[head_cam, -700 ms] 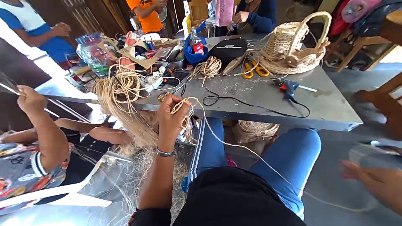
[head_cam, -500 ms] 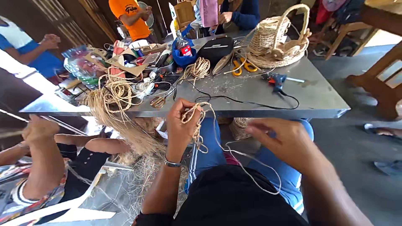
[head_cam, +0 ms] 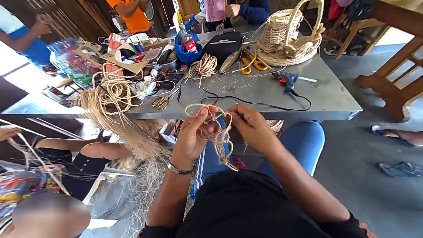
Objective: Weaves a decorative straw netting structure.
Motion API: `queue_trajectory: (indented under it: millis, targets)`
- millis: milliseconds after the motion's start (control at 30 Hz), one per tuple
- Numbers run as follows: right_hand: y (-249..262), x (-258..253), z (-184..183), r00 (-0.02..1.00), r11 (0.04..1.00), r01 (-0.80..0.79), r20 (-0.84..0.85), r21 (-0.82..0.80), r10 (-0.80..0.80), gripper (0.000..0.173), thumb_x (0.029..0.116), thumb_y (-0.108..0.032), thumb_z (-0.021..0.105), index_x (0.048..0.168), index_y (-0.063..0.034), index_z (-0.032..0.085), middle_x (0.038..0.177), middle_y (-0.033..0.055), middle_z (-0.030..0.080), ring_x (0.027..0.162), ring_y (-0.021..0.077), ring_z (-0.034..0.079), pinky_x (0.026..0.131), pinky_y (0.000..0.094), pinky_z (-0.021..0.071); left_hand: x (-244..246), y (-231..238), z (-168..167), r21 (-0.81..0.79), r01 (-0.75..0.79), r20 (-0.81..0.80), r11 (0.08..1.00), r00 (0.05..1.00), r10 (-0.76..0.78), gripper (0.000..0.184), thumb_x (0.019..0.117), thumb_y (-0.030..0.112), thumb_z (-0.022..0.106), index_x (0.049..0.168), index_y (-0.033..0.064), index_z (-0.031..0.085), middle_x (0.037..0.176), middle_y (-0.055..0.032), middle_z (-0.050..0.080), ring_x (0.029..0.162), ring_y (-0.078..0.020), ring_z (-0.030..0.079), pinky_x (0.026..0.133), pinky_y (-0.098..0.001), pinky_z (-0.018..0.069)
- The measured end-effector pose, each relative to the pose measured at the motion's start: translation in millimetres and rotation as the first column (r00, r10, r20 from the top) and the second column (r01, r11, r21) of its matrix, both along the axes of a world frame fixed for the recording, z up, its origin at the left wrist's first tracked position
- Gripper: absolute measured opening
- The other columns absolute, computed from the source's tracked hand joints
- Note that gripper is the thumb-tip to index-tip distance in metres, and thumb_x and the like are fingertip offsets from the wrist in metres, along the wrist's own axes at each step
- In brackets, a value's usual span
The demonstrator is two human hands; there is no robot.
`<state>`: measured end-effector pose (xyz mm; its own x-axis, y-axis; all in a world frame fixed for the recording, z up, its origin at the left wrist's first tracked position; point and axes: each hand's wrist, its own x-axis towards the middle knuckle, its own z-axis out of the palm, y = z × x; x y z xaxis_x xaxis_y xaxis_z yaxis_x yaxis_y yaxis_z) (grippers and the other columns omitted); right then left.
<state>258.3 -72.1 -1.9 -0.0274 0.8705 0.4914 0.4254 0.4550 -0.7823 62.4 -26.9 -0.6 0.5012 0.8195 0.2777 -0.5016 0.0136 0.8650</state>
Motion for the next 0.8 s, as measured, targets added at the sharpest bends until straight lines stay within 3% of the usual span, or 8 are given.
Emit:
queue_trajectory:
  millis: [67, 167, 300, 433, 500, 600, 800]
  targets:
    - [-3.0, 1.5, 3.4, 0.999, 1.0, 0.005, -0.036, 0.014, -0.004, 0.021, 0.1077, -0.016, 0.049, 0.11, -0.0052, 0.066, 0.081, 0.0011, 0.063, 0.065, 0.0043, 0.056, 0.059, 0.0213, 0.0484, 0.3, -1.2, -2.7, 0.002, 0.042, 0.038, 0.999, 0.998, -0.042, 0.029, 0.1045, 0.02, 0.056, 0.13, 0.0123, 0.066, 0.112, 0.0018, 0.069, 0.068, 0.0006, 0.058, 0.061, -0.015, 0.052]
    - [-6.4, 4.6, 8.1, 0.997, 0.999, 0.0, -0.074, 0.05, 0.004, 0.02, 0.1069, -0.021, 0.054, 0.107, -0.0072, 0.068, 0.075, -0.002, 0.06, 0.058, 0.0023, 0.052, 0.053, 0.0177, 0.0436, 4.7, -7.3, -2.4, 0.073, -0.045, 0.015, 0.996, 0.999, 0.044, 0.028, 0.0989, 0.009, 0.063, 0.125, 0.0133, 0.071, 0.123, 0.0009, 0.069, 0.076, -0.0005, 0.062, 0.065, -0.0174, 0.0536]
    - [-8.0, 7.8, 15.6, 0.995, 0.995, 0.016, -0.102, 0.099, -0.006, 0.017, 0.1045, -0.02, 0.059, 0.105, -0.0074, 0.07, 0.067, -0.0043, 0.056, 0.05, 0.0002, 0.044, 0.046, 0.0151, 0.0359, 9.0, -13.0, -0.5, 0.176, -0.171, -0.034, 0.97, 0.983, 0.179, 0.029, 0.0969, 0.007, 0.066, 0.125, 0.0135, 0.073, 0.122, -0.001, 0.071, 0.08, -0.003, 0.066, 0.064, -0.0182, 0.055]
    - [-12.6, 10.7, 20.2, 0.994, 0.996, 0.012, -0.108, 0.088, -0.003, 0.017, 0.1041, -0.019, 0.06, 0.109, -0.009, 0.072, 0.07, -0.0047, 0.059, 0.051, -0.0004, 0.045, 0.046, 0.0142, 0.0369, 10.0, -13.2, -1.1, 0.215, -0.211, -0.005, 0.953, 0.976, 0.217, 0.032, 0.0975, 0.009, 0.067, 0.129, 0.0122, 0.071, 0.126, -0.001, 0.071, 0.096, -0.0052, 0.07, 0.075, -0.0202, 0.0586]
    - [-13.7, 10.6, 19.4, 0.995, 0.996, 0.0, -0.103, 0.086, 0.009, 0.019, 0.1046, -0.019, 0.059, 0.111, -0.0089, 0.073, 0.071, -0.0051, 0.06, 0.052, -0.0011, 0.046, 0.047, 0.014, 0.038, 11.8, -13.3, -1.3, 0.221, -0.227, 0.015, 0.949, 0.973, 0.229, 0.031, 0.0983, 0.008, 0.066, 0.129, 0.012, 0.071, 0.127, -0.0013, 0.071, 0.096, -0.0048, 0.069, 0.075, -0.0195, 0.0574]
    - [-14.4, 12.4, 18.9, 0.987, 0.994, -0.084, -0.128, 0.063, 0.092, 0.024, 0.1061, -0.019, 0.056, 0.119, -0.0084, 0.072, 0.084, -0.0042, 0.069, 0.064, -0.0014, 0.057, 0.058, 0.015, 0.048, 13.0, -14.4, 0.4, 0.238, -0.252, 0.044, 0.938, 0.968, 0.249, 0.028, 0.099, 0.008, 0.065, 0.126, 0.0135, 0.072, 0.127, -0.0015, 0.071, 0.101, -0.0052, 0.069, 0.078, -0.0194, 0.0577]
    - [-6.7, 11.0, 19.8, 0.94, 0.974, -0.224, -0.253, 0.041, 0.227, 0.024, 0.1043, -0.022, 0.06, 0.122, -0.01, 0.072, 0.07, -0.0044, 0.059, 0.05, 0.0006, 0.043, 0.044, 0.0151, 0.0352, 12.6, -15.3, 3.0, 0.28, -0.245, 0.067, 0.928, 0.969, 0.236, 0.025, 0.0983, 0.009, 0.065, 0.123, 0.0094, 0.072, 0.114, -0.0023, 0.072, 0.073, 0.0001, 0.06, 0.06, -0.0141, 0.0491]
